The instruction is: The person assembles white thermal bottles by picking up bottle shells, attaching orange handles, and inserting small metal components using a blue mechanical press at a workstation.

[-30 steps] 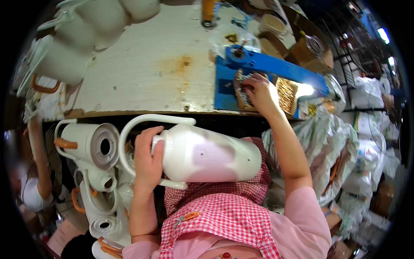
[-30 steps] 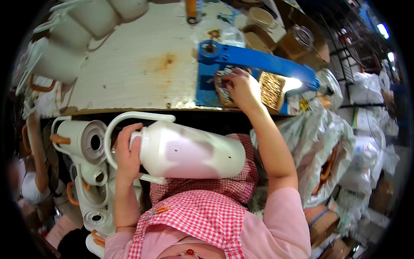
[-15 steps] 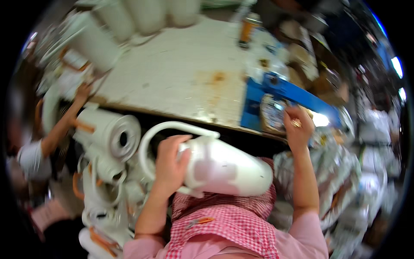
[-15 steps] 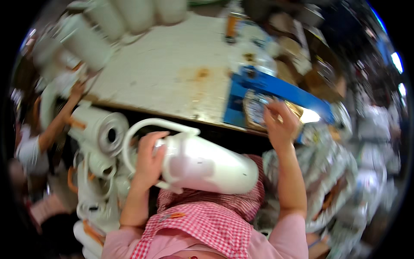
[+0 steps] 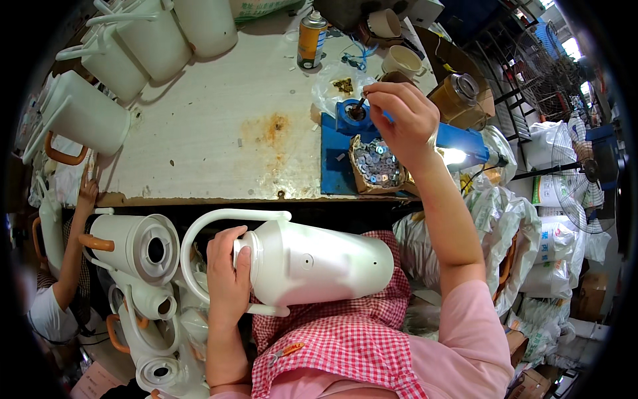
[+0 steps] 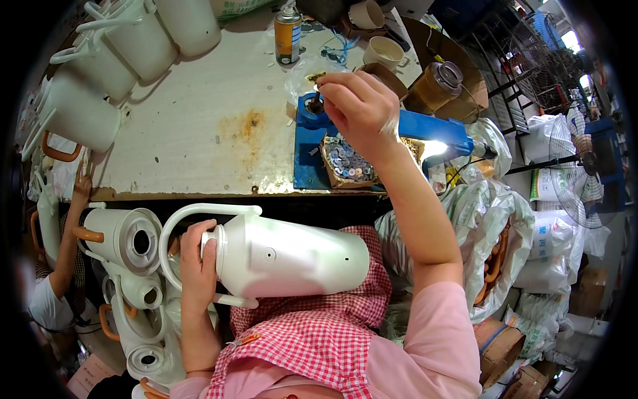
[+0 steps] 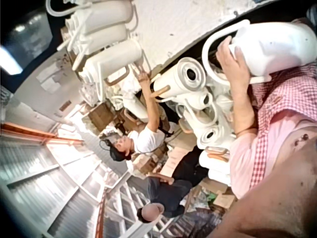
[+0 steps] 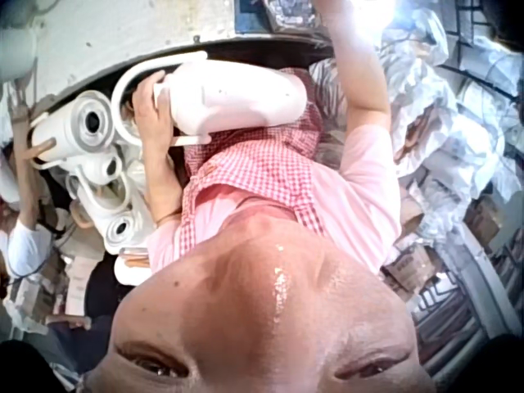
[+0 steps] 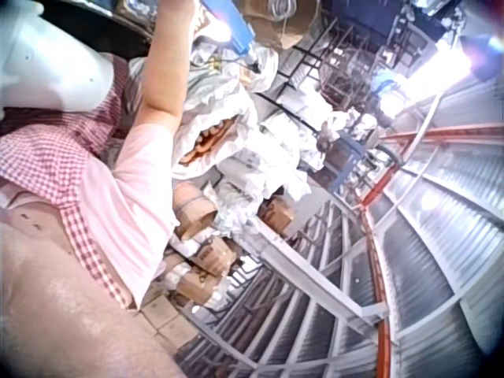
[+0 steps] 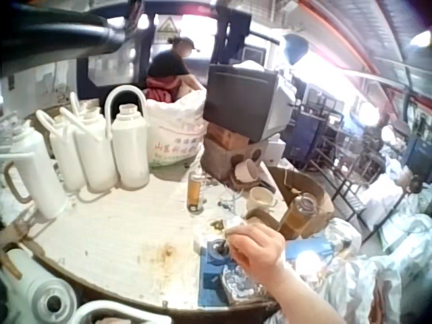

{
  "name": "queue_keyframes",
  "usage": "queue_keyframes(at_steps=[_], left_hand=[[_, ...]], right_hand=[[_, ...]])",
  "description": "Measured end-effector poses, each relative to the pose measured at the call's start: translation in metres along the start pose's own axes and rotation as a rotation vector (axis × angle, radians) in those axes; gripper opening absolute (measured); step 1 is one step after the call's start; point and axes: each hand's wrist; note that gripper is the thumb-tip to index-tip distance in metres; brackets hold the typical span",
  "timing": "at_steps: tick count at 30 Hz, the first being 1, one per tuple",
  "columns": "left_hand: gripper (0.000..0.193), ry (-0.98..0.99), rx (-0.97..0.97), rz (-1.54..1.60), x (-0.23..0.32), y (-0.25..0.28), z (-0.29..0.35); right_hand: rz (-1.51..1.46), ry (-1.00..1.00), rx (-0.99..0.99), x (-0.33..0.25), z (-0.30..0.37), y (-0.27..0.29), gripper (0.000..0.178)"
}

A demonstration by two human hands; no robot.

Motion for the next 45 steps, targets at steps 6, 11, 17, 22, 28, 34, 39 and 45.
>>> queue_keyframes(at_steps=[6, 11, 17, 22, 28, 34, 39, 45], left_hand=[[0.024, 0.028, 0.002, 0.039, -0.002, 0.003, -0.002], [0.036, -0.100, 0.321, 0.031, -0.001, 0.074, 0.016], [0.032, 0.042, 0.709, -0.349, -0.034, 0.144, -0.033], [0.033, 0.193, 0.486, 0.603, -0.072, 0.142, -0.102], [0.029, 0.188, 0.280, 0.564, 0.003, 0.027, -0.188], [0.032, 0.020, 0.200, 0.613, 0.047, -0.059, -0.195], [0.031, 0.055, 0.139, 0.635, 0.070, -0.088, -0.192], [0.032, 0.008, 0.145, 0.601, 0.071, -0.098, -0.190]], right_hand=[[0.087, 0.062, -0.046, -0.007, 0.000, 0.007, 0.018], [-0.464, -0.742, 0.150, -0.065, 0.060, 0.038, 0.008], [-1.017, -0.992, -0.191, -0.122, 0.061, 0.015, 0.042], [-1.259, -1.055, 0.060, -0.103, -0.001, 0.003, 0.044], [-0.873, -1.149, 0.351, -0.037, 0.044, 0.040, 0.048], [-0.703, -1.121, 0.451, 0.019, 0.103, 0.079, 0.051], [-0.691, -1.119, 0.424, 0.043, 0.142, 0.101, 0.060], [-0.659, -1.081, 0.480, 0.041, 0.140, 0.103, 0.052]])
Point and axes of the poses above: each hand's wrist, its own z-axis away from the middle knuckle, its own y-axis out of the back of the hand, x = y × z, and after that the axes turned 2 degrees about x, right-handed
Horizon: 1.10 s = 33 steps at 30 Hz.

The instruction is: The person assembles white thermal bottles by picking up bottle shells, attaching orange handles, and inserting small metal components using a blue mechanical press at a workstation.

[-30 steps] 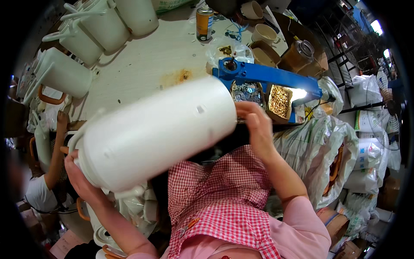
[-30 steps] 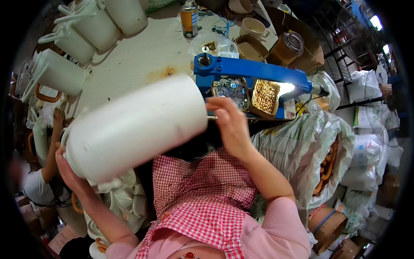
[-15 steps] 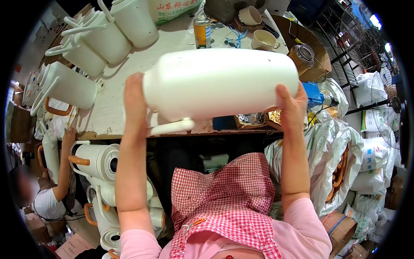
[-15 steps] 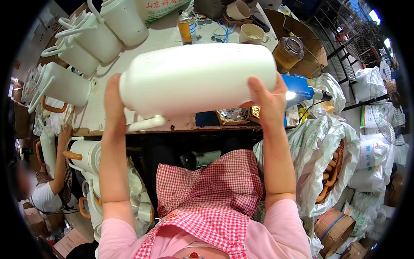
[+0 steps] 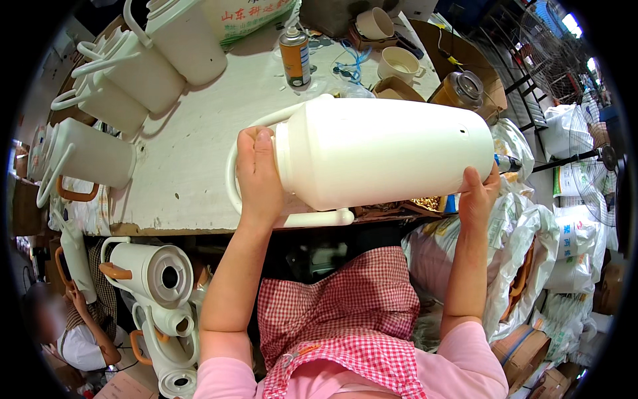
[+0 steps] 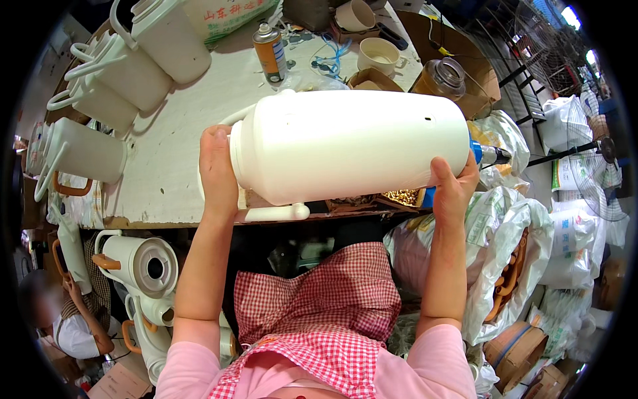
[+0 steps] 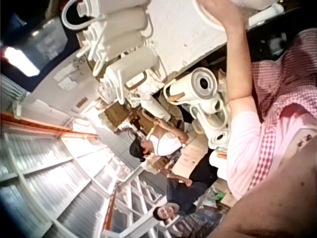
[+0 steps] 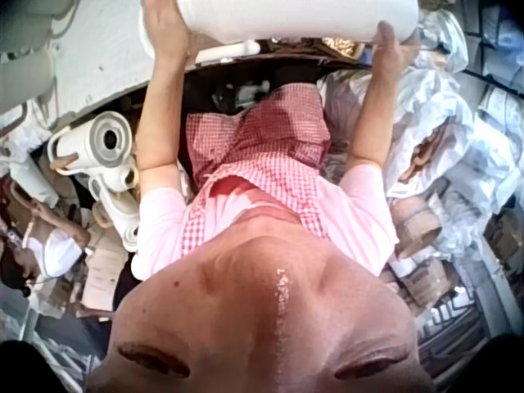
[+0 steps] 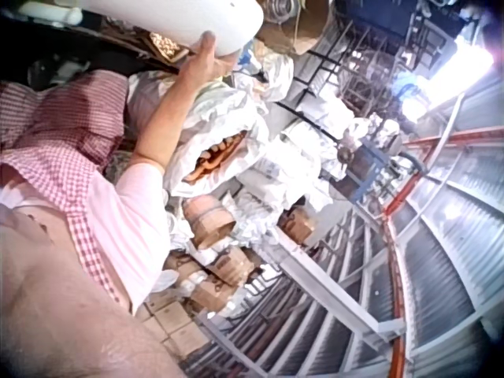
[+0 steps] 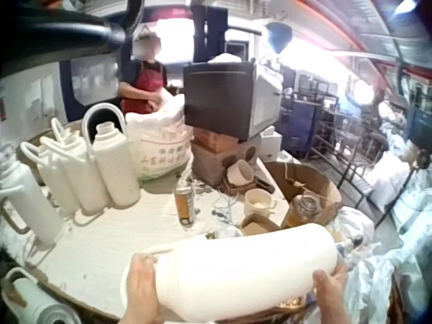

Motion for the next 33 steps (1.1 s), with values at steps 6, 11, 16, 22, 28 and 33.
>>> queue_keyframes(at_steps=[6, 11, 16, 22, 28, 33], left_hand=[[0.031, 0.006, 0.016, 0.102, 0.000, 0.005, -0.003], [0.033, 0.006, -0.011, 0.035, -0.008, 0.008, -0.008], [0.031, 0.026, -0.048, -0.017, -0.027, 0.017, -0.017], [0.037, -0.611, -0.005, -0.270, 0.007, -0.014, -0.027], [0.037, -0.406, -0.393, -0.354, 0.023, -0.038, -0.039], [0.040, -0.333, -0.466, -0.335, 0.028, -0.034, -0.040]], right_hand=[[0.006, 0.017, -0.001, -0.004, -0.001, -0.012, 0.050], [0.034, 0.011, 0.012, -0.004, 0.002, -0.015, 0.050], [0.144, -0.085, 0.006, -0.014, 0.011, -0.020, 0.046], [0.282, -0.076, -0.035, -0.023, 0.008, -0.015, 0.027], [0.734, 0.330, 0.236, -0.034, 0.071, -0.004, 0.051], [0.823, 0.665, 0.013, -0.114, 0.181, 0.086, 0.020]])
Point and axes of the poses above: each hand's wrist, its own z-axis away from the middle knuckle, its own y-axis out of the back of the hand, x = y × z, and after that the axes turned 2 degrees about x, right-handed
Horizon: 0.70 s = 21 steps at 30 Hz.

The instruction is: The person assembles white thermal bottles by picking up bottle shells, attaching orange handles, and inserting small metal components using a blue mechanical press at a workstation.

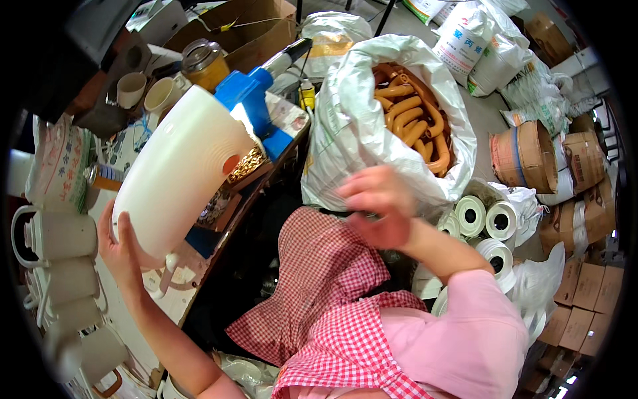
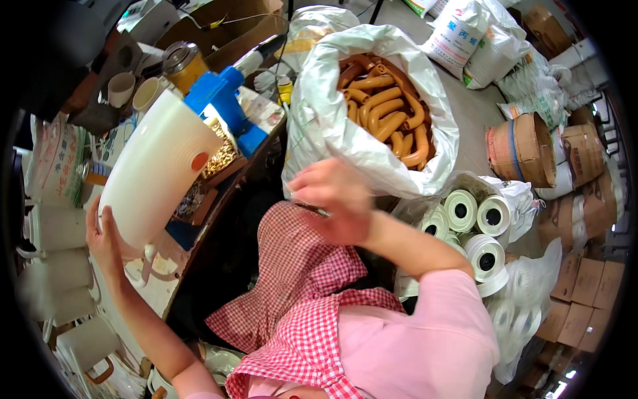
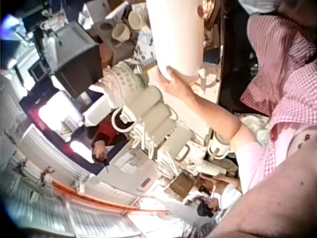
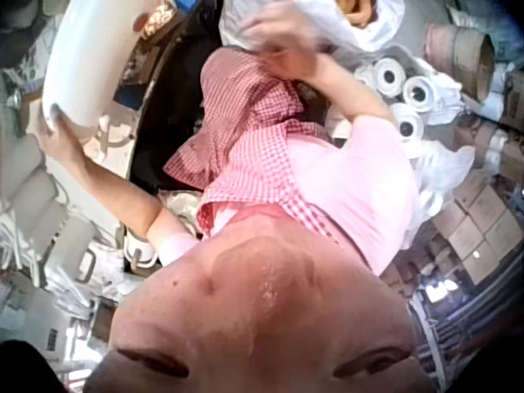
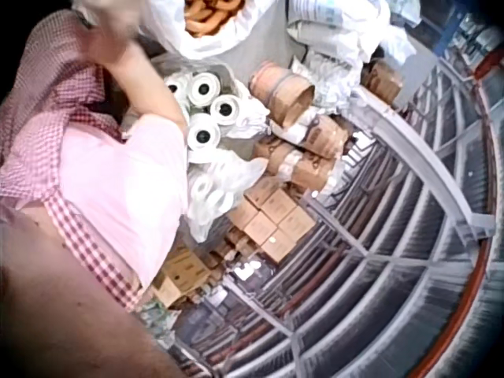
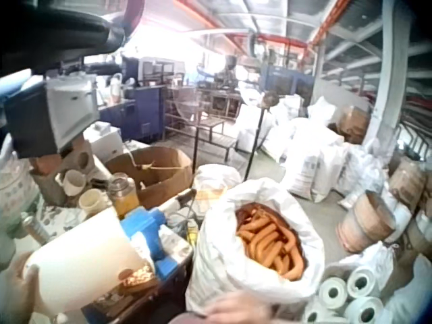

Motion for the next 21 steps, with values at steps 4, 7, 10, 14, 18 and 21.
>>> queue_keyframes(at_steps=[4, 7, 10, 14, 18, 21], left_hand=[[0.043, 0.084, -0.018, -0.017, -0.003, 0.014, 0.003], [0.044, 0.005, -0.015, -0.092, 0.000, 0.002, 0.001], [0.045, 0.080, -0.010, -0.042, 0.008, -0.001, 0.002], [0.043, 0.137, -0.014, 0.016, 0.010, -0.003, 0.001], [0.039, 0.105, -0.014, 0.029, 0.010, 0.004, 0.005], [0.038, -0.026, 0.057, -0.132, -0.025, 0.019, 0.003]], right_hand=[[0.314, -0.639, -0.032, 0.080, -0.053, 0.094, 0.018], [0.656, -0.674, -0.465, 0.183, -0.039, 0.116, 0.024], [1.099, -0.330, -0.734, 0.225, -0.014, 0.090, 0.033], [0.858, -0.284, -0.533, 0.213, -0.016, 0.119, 0.031], [0.460, -0.415, -0.290, 0.139, -0.040, 0.131, 0.028], [0.294, -0.429, -0.260, 0.095, -0.072, 0.111, 0.024]])
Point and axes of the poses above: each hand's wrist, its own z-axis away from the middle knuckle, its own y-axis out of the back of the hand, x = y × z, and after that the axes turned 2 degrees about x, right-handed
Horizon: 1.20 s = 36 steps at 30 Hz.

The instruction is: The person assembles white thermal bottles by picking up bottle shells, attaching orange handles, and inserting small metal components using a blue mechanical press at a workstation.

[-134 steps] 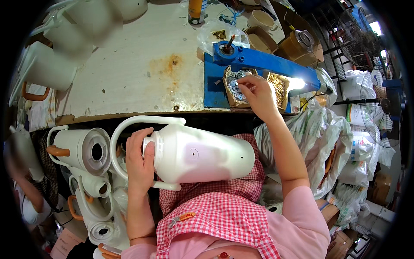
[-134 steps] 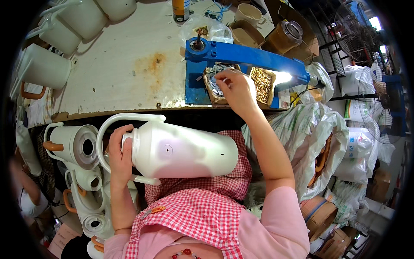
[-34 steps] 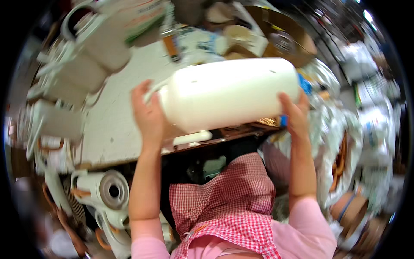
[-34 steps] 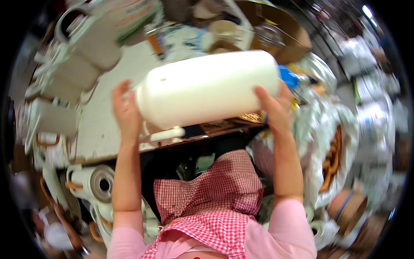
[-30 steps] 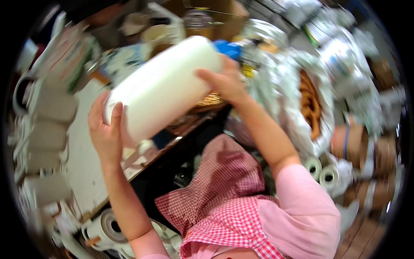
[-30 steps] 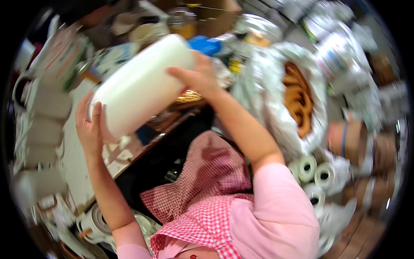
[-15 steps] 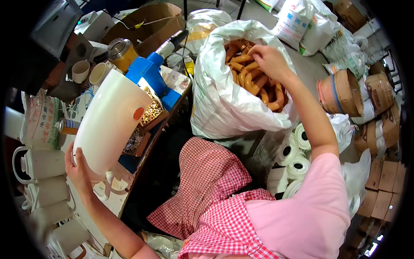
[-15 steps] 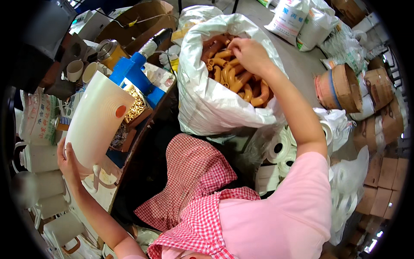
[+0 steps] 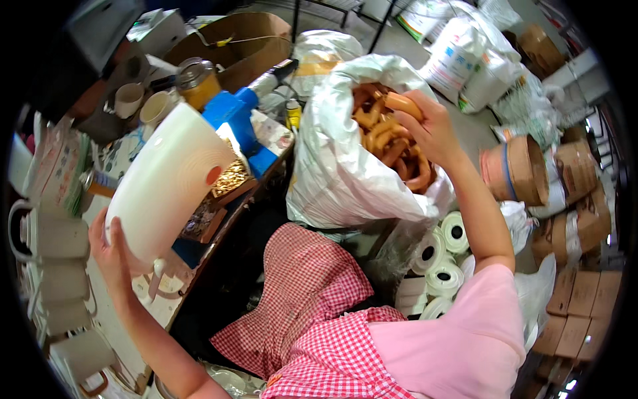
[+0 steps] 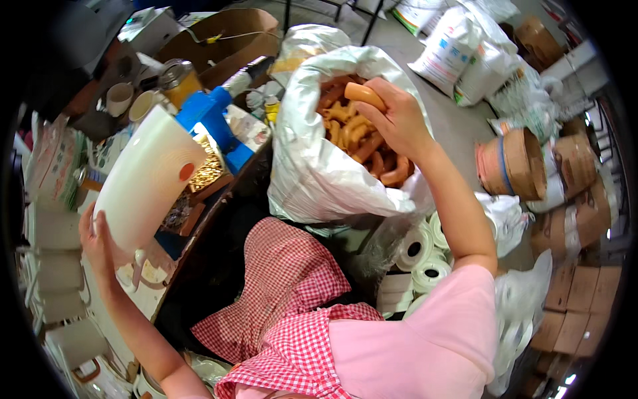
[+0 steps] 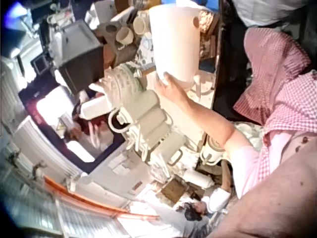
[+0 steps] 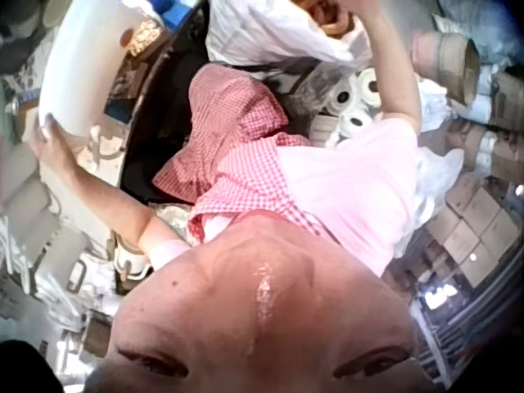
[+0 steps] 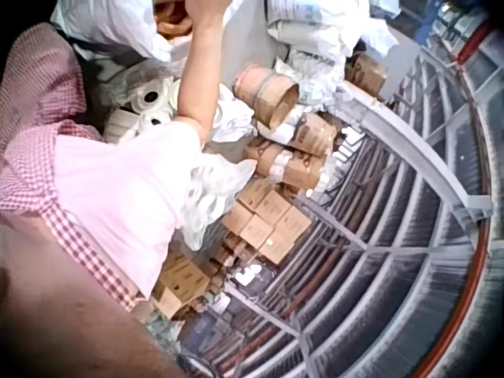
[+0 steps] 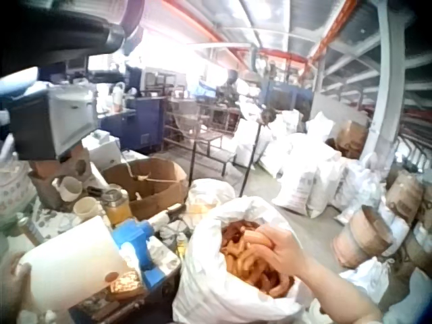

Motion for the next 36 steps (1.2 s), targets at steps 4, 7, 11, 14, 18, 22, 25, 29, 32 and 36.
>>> queue_keyframes(at_steps=[4, 7, 11, 14, 18, 22, 25, 29, 32, 36], left_hand=[[0.044, -0.159, -0.079, -0.082, 0.017, -0.005, 0.002], [0.050, -0.144, -0.020, -0.129, 0.030, -0.018, 0.002], [0.057, -0.079, 0.072, -0.179, 0.043, -0.015, 0.014], [0.057, -0.051, 0.106, -0.163, 0.043, -0.008, 0.020], [0.059, -0.015, 0.226, -0.208, 0.039, -0.016, 0.027], [0.055, 0.013, 0.249, -0.184, 0.039, -0.016, 0.028], [0.052, 0.027, 0.254, -0.167, 0.034, -0.016, 0.027], [0.040, 0.015, 0.213, -0.172, 0.031, -0.015, 0.025], [0.035, -0.053, 0.336, -0.166, 0.027, -0.020, 0.026], [0.056, 0.048, 0.093, -0.173, 0.034, -0.012, 0.023]], right_hand=[[-0.281, -0.135, -0.036, -0.085, -0.027, -0.003, 0.019], [-0.409, 0.114, -0.350, -0.150, -0.071, -0.034, 0.028], [-0.463, 0.551, -0.533, -0.252, -0.140, -0.143, 0.019], [-0.300, 0.374, -0.832, -0.319, -0.161, -0.195, 0.026], [-0.291, 0.276, -1.031, -0.339, -0.165, -0.241, 0.025], [-0.281, 0.180, -1.029, -0.342, -0.159, -0.253, 0.024], [-0.272, 0.067, -1.110, -0.340, -0.165, -0.255, 0.026], [-0.336, -0.030, -1.118, -0.335, -0.166, -0.258, 0.025], [-0.351, -0.053, -1.095, -0.337, -0.166, -0.258, 0.024], [-0.239, 0.045, -1.098, -0.340, -0.170, -0.255, 0.022]])
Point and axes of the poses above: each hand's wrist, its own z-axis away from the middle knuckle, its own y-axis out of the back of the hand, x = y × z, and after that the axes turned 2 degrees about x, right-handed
